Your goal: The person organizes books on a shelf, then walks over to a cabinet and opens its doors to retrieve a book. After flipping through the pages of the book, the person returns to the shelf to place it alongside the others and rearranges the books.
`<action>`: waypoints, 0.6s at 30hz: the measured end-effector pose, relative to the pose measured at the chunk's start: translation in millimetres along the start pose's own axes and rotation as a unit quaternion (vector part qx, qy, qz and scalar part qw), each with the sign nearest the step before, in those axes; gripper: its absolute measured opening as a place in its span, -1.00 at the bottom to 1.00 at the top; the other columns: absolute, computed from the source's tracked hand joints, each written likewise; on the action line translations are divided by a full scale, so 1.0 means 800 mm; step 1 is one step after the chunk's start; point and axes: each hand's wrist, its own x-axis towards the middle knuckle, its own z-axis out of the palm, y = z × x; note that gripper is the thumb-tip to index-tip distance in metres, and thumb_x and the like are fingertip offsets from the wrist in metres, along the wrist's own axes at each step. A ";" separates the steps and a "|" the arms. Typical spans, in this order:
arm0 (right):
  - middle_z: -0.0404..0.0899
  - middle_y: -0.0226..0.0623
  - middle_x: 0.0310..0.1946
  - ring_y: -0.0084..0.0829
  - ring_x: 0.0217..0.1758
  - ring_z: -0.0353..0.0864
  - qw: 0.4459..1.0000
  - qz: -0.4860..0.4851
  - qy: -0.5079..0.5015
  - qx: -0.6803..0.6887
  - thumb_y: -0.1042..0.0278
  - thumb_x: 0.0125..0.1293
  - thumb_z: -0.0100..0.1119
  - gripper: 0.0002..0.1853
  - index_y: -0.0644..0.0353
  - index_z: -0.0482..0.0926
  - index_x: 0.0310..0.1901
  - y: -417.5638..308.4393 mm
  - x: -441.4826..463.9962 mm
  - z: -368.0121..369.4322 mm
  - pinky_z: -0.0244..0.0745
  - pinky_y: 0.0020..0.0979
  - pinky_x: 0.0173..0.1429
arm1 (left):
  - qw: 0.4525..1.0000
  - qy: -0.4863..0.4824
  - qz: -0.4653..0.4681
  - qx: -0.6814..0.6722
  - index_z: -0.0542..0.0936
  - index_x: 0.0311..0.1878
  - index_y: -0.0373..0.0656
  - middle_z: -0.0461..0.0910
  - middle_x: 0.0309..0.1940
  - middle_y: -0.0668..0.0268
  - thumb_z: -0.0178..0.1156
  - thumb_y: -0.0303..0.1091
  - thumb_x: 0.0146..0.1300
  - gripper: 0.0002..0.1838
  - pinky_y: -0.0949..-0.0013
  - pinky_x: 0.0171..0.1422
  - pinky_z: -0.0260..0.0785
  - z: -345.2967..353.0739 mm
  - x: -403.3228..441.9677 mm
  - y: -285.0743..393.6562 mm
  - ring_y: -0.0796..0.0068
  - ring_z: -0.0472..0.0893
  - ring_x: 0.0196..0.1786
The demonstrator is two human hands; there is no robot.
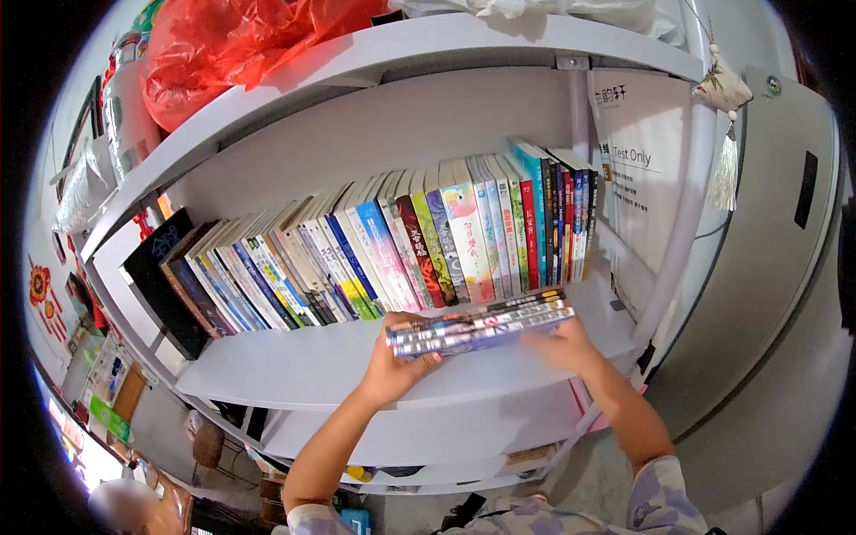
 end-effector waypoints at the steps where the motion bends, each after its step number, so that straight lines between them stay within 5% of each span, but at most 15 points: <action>1: 0.46 -0.32 -0.10 -0.47 -0.02 0.44 0.998 -0.048 -0.007 0.031 0.52 -0.09 0.38 -0.33 0.18 0.26 0.09 -0.006 0.005 -0.006 0.33 -0.39 0.09 | 0.999 0.000 0.044 0.025 0.23 -0.13 -0.21 0.45 -0.16 0.19 0.36 -0.55 -0.08 -0.48 0.31 0.03 0.34 0.000 0.003 0.010 0.36 0.49 -0.04; 2: 0.46 -0.32 -0.10 -0.47 -0.01 0.44 0.993 -0.095 -0.013 0.063 0.52 -0.11 0.40 -0.32 0.18 0.26 0.09 -0.016 0.008 -0.014 0.33 -0.38 0.09 | 0.992 -0.017 0.106 0.059 0.27 -0.05 -0.21 0.44 -0.08 0.09 0.40 -0.35 -0.09 -0.41 0.16 0.11 0.30 -0.003 0.001 0.011 0.17 0.47 0.04; 5: 0.47 -0.34 -0.11 -0.47 0.00 0.44 0.978 -0.188 -0.093 -0.004 0.52 -0.20 0.44 -0.28 0.19 0.30 0.07 -0.069 0.026 -0.047 0.33 -0.37 0.09 | 0.936 -0.273 0.084 -0.205 0.29 0.03 -0.20 0.41 -0.01 0.00 0.40 -0.11 -0.11 -0.31 0.01 0.22 0.17 -0.027 0.007 0.069 0.02 0.39 0.13; 7: 0.47 -0.35 -0.12 -0.45 -0.01 0.45 0.932 -0.251 -0.249 -0.079 0.50 -0.31 0.46 -0.28 0.21 0.37 0.02 -0.137 0.048 -0.057 0.35 -0.37 0.06 | 0.778 -0.455 0.117 -0.417 0.28 0.16 -0.20 0.18 0.23 -0.06 0.42 -0.02 -0.21 -0.13 -0.08 0.34 -0.05 -0.041 0.029 0.057 -0.06 0.20 0.29; 8: 0.48 -0.34 -0.12 -0.44 -0.01 0.45 0.889 -0.298 -0.330 -0.111 0.50 -0.33 0.46 -0.28 0.22 0.39 0.01 -0.160 0.065 -0.052 0.35 -0.38 0.05 | 0.882 -0.288 0.073 -0.365 0.31 0.15 -0.21 0.11 0.27 -0.06 0.44 -0.03 -0.25 -0.13 -0.08 0.35 -0.10 -0.039 0.023 0.072 -0.05 0.15 0.32; 9: 0.49 -0.34 -0.12 -0.43 -0.02 0.46 0.837 -0.338 -0.407 -0.140 0.49 -0.36 0.47 -0.28 0.24 0.41 -0.01 -0.173 0.077 -0.040 0.36 -0.39 0.04 | 0.928 -0.194 0.109 -0.300 0.34 0.13 -0.21 0.06 0.30 -0.04 0.46 -0.05 -0.27 -0.14 -0.07 0.36 -0.14 -0.032 0.027 0.093 -0.05 0.09 0.34; 11: 0.50 -0.31 -0.11 -0.44 -0.01 0.45 0.807 -0.240 -0.529 -0.108 0.51 -0.40 0.48 -0.25 0.25 0.40 0.00 -0.177 0.091 -0.003 0.35 -0.39 0.06 | 0.959 -0.077 0.231 -0.143 0.41 0.06 -0.21 -0.02 0.35 0.00 0.49 -0.09 -0.31 -0.20 -0.07 0.38 -0.22 -0.018 0.060 0.132 -0.04 -0.03 0.39; 12: 0.50 -0.30 -0.10 -0.45 -0.02 0.45 0.787 -0.197 -0.580 -0.072 0.53 -0.44 0.49 -0.22 0.27 0.40 0.00 -0.174 0.100 0.015 0.36 -0.40 0.06 | 0.952 -0.162 0.258 -0.005 0.40 0.07 -0.17 0.00 0.35 0.07 0.49 -0.10 -0.35 -0.18 -0.10 0.38 -0.27 -0.022 0.072 0.146 -0.03 -0.09 0.41; 14: 0.49 -0.26 -0.05 -0.46 0.02 0.43 0.746 -0.321 -0.583 -0.027 0.50 -0.43 0.53 -0.11 0.25 0.32 0.10 -0.159 0.102 0.046 0.35 -0.38 0.08 | 0.867 -0.355 0.258 0.234 0.43 0.08 -0.04 0.07 0.36 0.25 0.48 -0.13 -0.45 -0.16 -0.21 0.34 -0.37 -0.016 0.088 0.202 -0.02 -0.17 0.43; 16: 0.47 -0.24 -0.02 -0.45 0.07 0.41 0.755 -0.300 -0.581 0.046 0.46 -0.40 0.55 -0.05 0.23 0.25 0.17 -0.120 0.098 0.065 0.32 -0.37 0.12 | 0.836 -0.433 0.285 0.180 0.50 0.00 0.02 0.41 0.10 0.33 0.45 -0.18 -0.43 -0.27 -0.19 0.35 -0.52 -0.004 0.093 0.211 0.15 0.00 0.41; 17: 0.46 -0.23 -0.01 -0.43 0.09 0.40 0.773 -0.194 -0.597 0.085 0.44 -0.39 0.55 -0.02 0.22 0.22 0.19 -0.093 0.093 0.075 0.30 -0.35 0.15 | 0.828 -0.458 0.277 0.166 0.52 -0.04 0.02 0.50 0.00 0.36 0.45 -0.19 -0.41 -0.32 -0.16 0.36 -0.55 -0.001 0.089 0.215 0.22 0.08 0.40; 18: 0.46 -0.23 0.00 -0.41 0.08 0.41 0.806 -0.247 -0.537 0.041 0.41 -0.34 0.53 -0.07 0.22 0.24 0.18 -0.101 0.087 0.070 0.31 -0.35 0.13 | 0.827 -0.457 0.303 0.121 0.53 -0.08 0.01 0.55 -0.14 0.39 0.44 -0.19 -0.39 -0.37 -0.11 0.36 -0.55 0.001 0.086 0.208 0.34 0.20 0.34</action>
